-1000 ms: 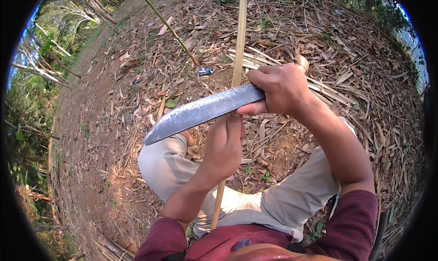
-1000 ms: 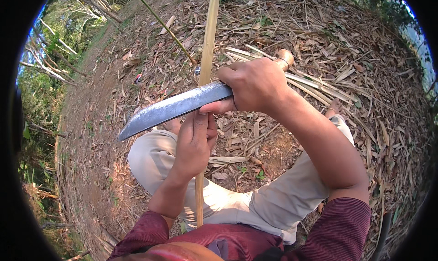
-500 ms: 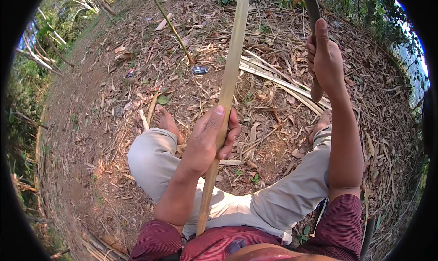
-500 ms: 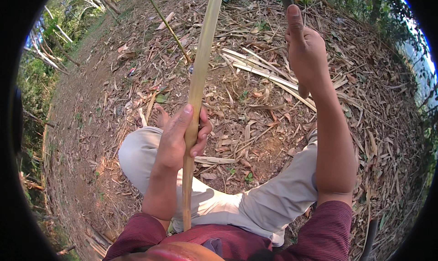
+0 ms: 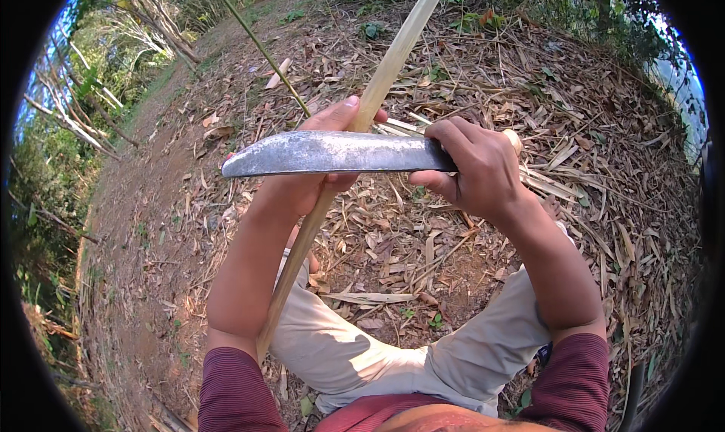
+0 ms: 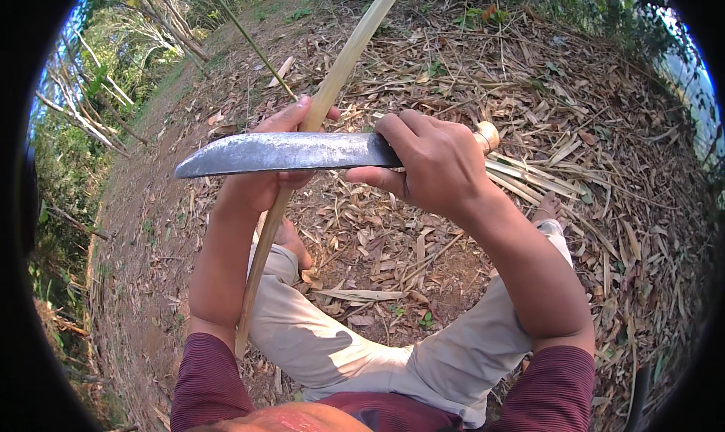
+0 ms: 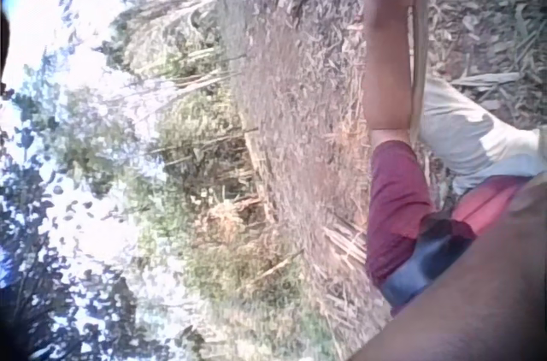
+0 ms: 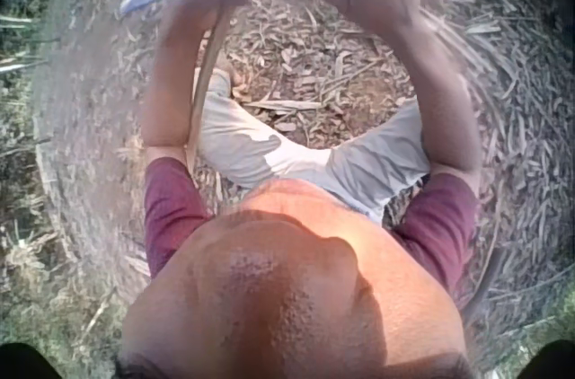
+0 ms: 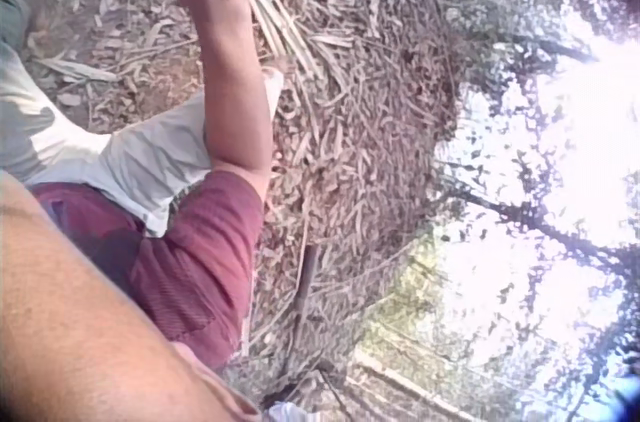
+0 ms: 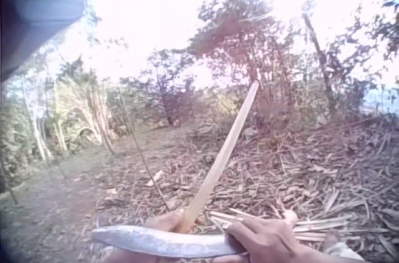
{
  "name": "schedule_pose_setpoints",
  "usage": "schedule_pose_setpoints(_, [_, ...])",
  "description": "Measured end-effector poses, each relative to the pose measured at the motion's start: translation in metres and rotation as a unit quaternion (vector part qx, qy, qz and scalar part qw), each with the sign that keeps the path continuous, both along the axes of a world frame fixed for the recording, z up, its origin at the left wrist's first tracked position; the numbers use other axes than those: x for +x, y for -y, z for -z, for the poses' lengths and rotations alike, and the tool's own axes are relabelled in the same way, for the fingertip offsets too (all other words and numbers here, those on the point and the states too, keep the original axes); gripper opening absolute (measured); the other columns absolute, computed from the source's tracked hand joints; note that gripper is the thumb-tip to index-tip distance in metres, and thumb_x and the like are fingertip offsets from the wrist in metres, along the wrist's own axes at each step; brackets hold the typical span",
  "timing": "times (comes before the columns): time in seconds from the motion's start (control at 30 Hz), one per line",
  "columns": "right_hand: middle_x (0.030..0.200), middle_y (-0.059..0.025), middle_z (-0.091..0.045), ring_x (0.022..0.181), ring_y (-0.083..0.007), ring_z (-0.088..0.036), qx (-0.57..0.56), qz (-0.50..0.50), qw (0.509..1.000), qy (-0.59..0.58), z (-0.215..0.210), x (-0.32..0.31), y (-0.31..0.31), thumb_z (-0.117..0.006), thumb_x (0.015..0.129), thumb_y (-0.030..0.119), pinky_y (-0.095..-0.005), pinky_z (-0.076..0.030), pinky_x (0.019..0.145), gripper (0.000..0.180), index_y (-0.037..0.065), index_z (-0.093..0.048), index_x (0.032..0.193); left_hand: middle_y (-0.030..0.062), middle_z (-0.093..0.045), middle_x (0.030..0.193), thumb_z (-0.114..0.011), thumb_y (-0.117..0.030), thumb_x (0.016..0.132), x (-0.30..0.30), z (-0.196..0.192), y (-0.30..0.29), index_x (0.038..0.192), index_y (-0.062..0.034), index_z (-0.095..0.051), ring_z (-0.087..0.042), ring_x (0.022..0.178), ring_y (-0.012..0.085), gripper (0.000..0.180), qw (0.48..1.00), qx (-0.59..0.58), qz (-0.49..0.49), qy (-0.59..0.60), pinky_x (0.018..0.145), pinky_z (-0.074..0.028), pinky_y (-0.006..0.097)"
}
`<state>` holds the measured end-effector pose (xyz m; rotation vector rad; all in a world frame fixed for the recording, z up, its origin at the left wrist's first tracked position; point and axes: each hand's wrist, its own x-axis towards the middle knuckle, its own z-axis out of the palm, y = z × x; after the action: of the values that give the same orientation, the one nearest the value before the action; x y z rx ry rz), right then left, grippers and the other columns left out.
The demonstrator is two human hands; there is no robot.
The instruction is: The person shaves a bamboo stalk using a machete, peeling off outer layers and smoothing the wood surface while sitting on the ground.
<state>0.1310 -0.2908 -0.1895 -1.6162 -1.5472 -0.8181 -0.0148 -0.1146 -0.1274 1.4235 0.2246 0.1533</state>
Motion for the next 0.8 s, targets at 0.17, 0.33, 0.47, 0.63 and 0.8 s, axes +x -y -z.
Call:
schedule_pose_setpoints(0.17, [0.069,-0.0078,-0.057,0.061,-0.0250,-0.062,-0.021,0.014,0.999,-0.025,0.014,0.009,-0.003,-0.066,0.083,0.060,-0.0356,-0.050,0.052,0.056,0.004,-0.060,0.086,0.0041,-0.058,0.074,-0.045,-0.030,0.105,-0.021,0.027,0.039,0.104,-0.0010,-0.061,-0.053,0.050,0.0101,0.033,0.999,0.011,-0.022,-0.024,0.044,-0.043,0.023])
schedule_pose_setpoints(0.33, [0.075,-0.0110,-0.057,0.069,-0.0283,-0.063,-0.029,0.001,0.999,-0.014,0.007,-0.010,-0.007,-0.063,0.085,0.059,-0.0379,-0.051,0.057,0.056,0.003,-0.060,0.086,0.0042,-0.059,0.081,-0.041,-0.030,0.107,-0.030,0.043,0.057,0.103,-0.0012,-0.060,-0.057,0.057,0.0120,0.034,0.997,-0.043,-0.063,-0.003,0.050,-0.047,0.024])
schedule_pose_setpoints(0.47, [0.076,-0.0123,-0.058,0.069,-0.0295,-0.063,-0.045,-0.001,0.995,-0.085,0.007,-0.034,-0.008,-0.060,0.091,0.053,-0.0388,-0.049,0.057,0.052,0.001,-0.060,0.088,0.0015,-0.051,0.081,-0.042,-0.027,0.107,-0.034,0.054,0.066,0.098,-0.0073,-0.055,-0.044,0.050,0.0073,0.026,0.988,-0.109,-0.106,0.027,0.042,-0.032,0.021])
schedule_pose_setpoints(0.63, [0.069,-0.0113,-0.060,0.060,-0.0265,-0.062,-0.078,0.021,0.994,-0.079,0.010,-0.043,-0.008,-0.063,0.085,0.062,-0.0373,-0.049,0.055,0.059,0.003,-0.061,0.082,-0.0005,-0.046,0.072,-0.042,-0.027,0.106,-0.040,0.073,0.086,0.091,-0.0102,-0.051,-0.035,0.044,0.0060,0.025,0.982,-0.042,-0.184,0.021,0.038,-0.022,0.022])
schedule_pose_setpoints(0.8, [0.062,-0.0071,-0.055,0.056,-0.0269,-0.061,-0.068,0.022,0.996,-0.045,0.014,-0.036,-0.008,-0.062,0.075,0.075,-0.0379,-0.050,0.056,0.071,0.004,-0.058,0.072,-0.0015,-0.042,0.069,-0.041,-0.025,0.106,-0.041,0.080,0.100,0.086,-0.0072,-0.048,-0.032,0.043,0.0054,0.028,0.973,0.046,-0.221,0.038,0.038,-0.020,0.024])
